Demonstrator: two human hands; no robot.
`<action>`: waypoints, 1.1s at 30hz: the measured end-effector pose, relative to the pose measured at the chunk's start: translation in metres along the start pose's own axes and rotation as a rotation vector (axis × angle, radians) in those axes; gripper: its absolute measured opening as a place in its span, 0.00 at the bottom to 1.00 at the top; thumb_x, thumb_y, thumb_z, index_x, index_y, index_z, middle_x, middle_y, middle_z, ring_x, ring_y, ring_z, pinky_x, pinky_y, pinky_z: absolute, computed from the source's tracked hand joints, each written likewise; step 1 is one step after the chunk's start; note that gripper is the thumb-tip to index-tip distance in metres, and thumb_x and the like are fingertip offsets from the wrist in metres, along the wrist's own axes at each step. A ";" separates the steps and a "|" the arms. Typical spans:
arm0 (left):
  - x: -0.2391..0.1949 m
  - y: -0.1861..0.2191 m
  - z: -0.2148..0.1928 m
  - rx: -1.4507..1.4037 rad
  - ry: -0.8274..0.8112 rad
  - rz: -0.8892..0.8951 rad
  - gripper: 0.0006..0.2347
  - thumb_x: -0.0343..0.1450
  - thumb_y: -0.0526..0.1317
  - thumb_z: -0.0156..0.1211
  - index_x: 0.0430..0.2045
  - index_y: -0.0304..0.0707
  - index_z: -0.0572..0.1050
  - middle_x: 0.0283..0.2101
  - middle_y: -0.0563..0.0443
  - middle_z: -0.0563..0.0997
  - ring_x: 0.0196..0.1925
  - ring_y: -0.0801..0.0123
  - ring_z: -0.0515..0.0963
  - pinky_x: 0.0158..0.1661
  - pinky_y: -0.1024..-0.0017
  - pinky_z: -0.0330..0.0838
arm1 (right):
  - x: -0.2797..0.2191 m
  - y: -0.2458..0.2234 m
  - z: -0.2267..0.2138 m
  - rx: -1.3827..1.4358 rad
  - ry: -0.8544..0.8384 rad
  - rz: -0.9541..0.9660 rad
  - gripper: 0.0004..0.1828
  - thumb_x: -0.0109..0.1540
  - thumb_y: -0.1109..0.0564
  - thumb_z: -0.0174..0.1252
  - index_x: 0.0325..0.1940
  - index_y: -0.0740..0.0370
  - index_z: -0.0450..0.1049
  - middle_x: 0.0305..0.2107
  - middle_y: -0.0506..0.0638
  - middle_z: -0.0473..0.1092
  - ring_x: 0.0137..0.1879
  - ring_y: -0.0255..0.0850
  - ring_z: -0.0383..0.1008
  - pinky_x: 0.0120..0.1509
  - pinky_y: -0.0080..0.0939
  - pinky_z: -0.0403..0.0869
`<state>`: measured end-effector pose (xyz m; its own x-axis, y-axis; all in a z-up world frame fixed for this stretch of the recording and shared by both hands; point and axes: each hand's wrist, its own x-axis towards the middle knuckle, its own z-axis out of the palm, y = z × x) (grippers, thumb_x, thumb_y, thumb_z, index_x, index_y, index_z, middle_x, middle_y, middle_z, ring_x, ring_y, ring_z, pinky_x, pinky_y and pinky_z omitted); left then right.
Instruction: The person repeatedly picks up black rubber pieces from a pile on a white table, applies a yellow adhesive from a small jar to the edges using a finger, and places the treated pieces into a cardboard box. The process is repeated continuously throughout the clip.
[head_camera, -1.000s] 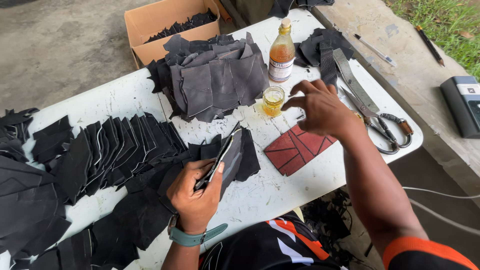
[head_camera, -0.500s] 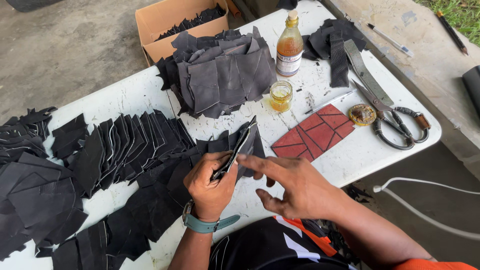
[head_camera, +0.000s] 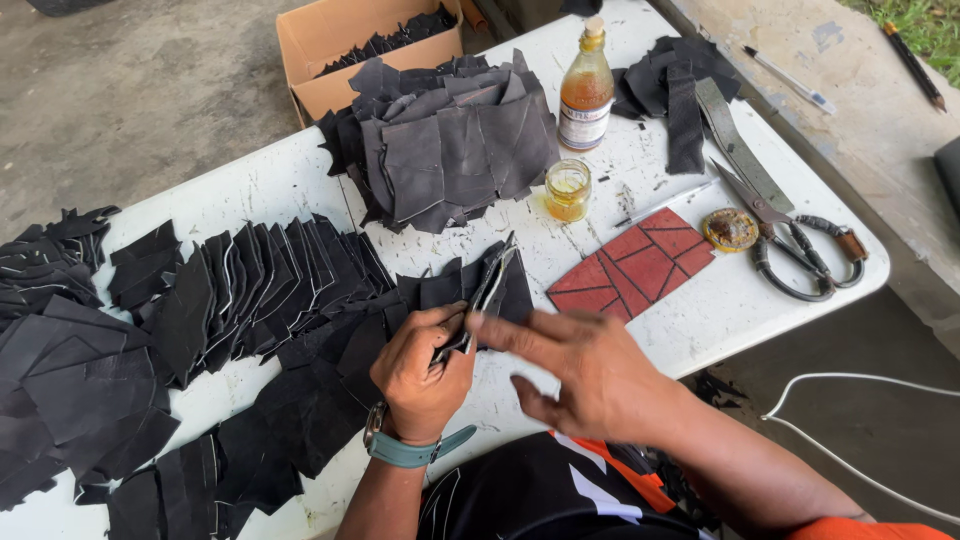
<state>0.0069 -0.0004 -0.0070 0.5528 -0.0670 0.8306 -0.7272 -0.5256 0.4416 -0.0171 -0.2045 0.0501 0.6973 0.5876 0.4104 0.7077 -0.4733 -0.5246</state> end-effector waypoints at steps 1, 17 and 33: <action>0.000 -0.001 -0.001 0.003 -0.002 0.000 0.09 0.65 0.25 0.68 0.27 0.30 0.71 0.38 0.40 0.85 0.40 0.57 0.88 0.38 0.69 0.83 | 0.000 -0.002 0.000 0.017 -0.007 -0.053 0.43 0.52 0.60 0.66 0.72 0.51 0.66 0.26 0.48 0.68 0.26 0.45 0.71 0.30 0.43 0.73; -0.002 0.008 -0.007 0.025 0.026 -0.001 0.12 0.66 0.26 0.71 0.23 0.30 0.68 0.35 0.39 0.84 0.38 0.59 0.88 0.35 0.71 0.83 | -0.002 0.015 0.003 -0.272 0.212 0.013 0.40 0.52 0.59 0.67 0.69 0.50 0.68 0.28 0.48 0.68 0.28 0.43 0.70 0.30 0.44 0.72; -0.005 0.006 -0.009 0.084 0.015 0.088 0.09 0.65 0.20 0.66 0.24 0.28 0.71 0.36 0.38 0.84 0.39 0.57 0.88 0.37 0.70 0.85 | 0.001 0.016 -0.015 -0.221 0.287 0.029 0.35 0.49 0.58 0.67 0.61 0.50 0.74 0.52 0.62 0.66 0.58 0.57 0.67 0.59 0.55 0.70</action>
<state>-0.0039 0.0041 -0.0058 0.4818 -0.1031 0.8702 -0.7356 -0.5872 0.3377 -0.0029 -0.2210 0.0532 0.6987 0.3785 0.6072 0.6728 -0.6362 -0.3776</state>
